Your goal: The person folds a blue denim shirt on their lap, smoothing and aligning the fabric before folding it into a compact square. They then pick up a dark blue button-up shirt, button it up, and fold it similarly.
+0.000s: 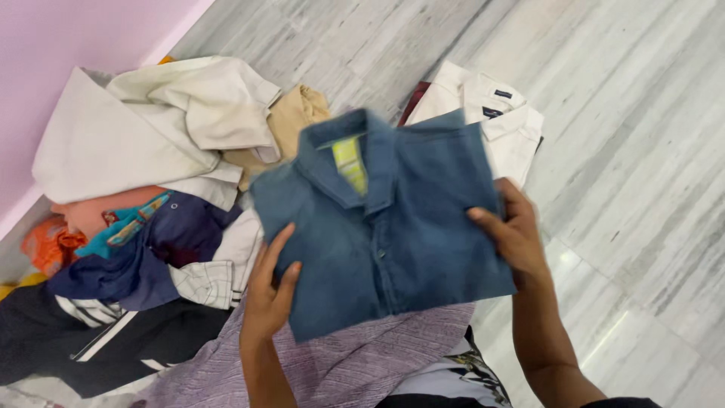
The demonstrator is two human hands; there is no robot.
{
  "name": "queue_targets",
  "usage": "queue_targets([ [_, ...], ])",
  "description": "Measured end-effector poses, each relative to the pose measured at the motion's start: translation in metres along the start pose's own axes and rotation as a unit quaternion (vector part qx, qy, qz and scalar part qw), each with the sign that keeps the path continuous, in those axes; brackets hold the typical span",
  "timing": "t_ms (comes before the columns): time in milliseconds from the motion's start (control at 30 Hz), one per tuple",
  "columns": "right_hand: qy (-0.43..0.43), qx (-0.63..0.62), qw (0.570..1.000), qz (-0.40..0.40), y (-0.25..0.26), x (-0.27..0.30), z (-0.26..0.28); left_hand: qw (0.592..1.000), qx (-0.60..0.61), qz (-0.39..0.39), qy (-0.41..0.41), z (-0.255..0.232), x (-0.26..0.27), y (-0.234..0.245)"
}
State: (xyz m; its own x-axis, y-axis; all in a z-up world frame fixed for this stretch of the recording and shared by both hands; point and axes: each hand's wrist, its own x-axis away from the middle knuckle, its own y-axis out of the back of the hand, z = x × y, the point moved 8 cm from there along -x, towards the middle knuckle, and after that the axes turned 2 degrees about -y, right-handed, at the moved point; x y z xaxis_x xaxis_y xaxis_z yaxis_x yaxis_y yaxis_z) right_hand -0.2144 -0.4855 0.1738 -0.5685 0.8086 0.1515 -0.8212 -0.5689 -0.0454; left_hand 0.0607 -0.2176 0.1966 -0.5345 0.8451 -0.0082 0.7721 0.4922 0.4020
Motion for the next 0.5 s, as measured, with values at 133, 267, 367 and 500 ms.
queue_targets([
  [133, 0.092, -0.059, 0.976, -0.186, 0.111, 0.000, -0.003, 0.978, 0.102, 0.102, -0.149, -0.019, -0.140, -0.084],
  [267, 0.001, -0.050, 0.967, -0.252, 0.173, -0.048, -0.086, 0.980, 0.080, 0.115, -0.141, 0.029, -0.248, -0.202],
  [367, -0.158, -0.049, 0.964, -0.209, 0.177, -0.072, -0.183, 0.989, -0.004, 0.134, -0.060, 0.094, -0.271, -0.262],
  [500, -0.178, -0.092, 0.961, -0.192, 0.196, -0.066, -0.238, 0.983, 0.008, 0.159, 0.094, 0.167, -0.267, -0.283],
])
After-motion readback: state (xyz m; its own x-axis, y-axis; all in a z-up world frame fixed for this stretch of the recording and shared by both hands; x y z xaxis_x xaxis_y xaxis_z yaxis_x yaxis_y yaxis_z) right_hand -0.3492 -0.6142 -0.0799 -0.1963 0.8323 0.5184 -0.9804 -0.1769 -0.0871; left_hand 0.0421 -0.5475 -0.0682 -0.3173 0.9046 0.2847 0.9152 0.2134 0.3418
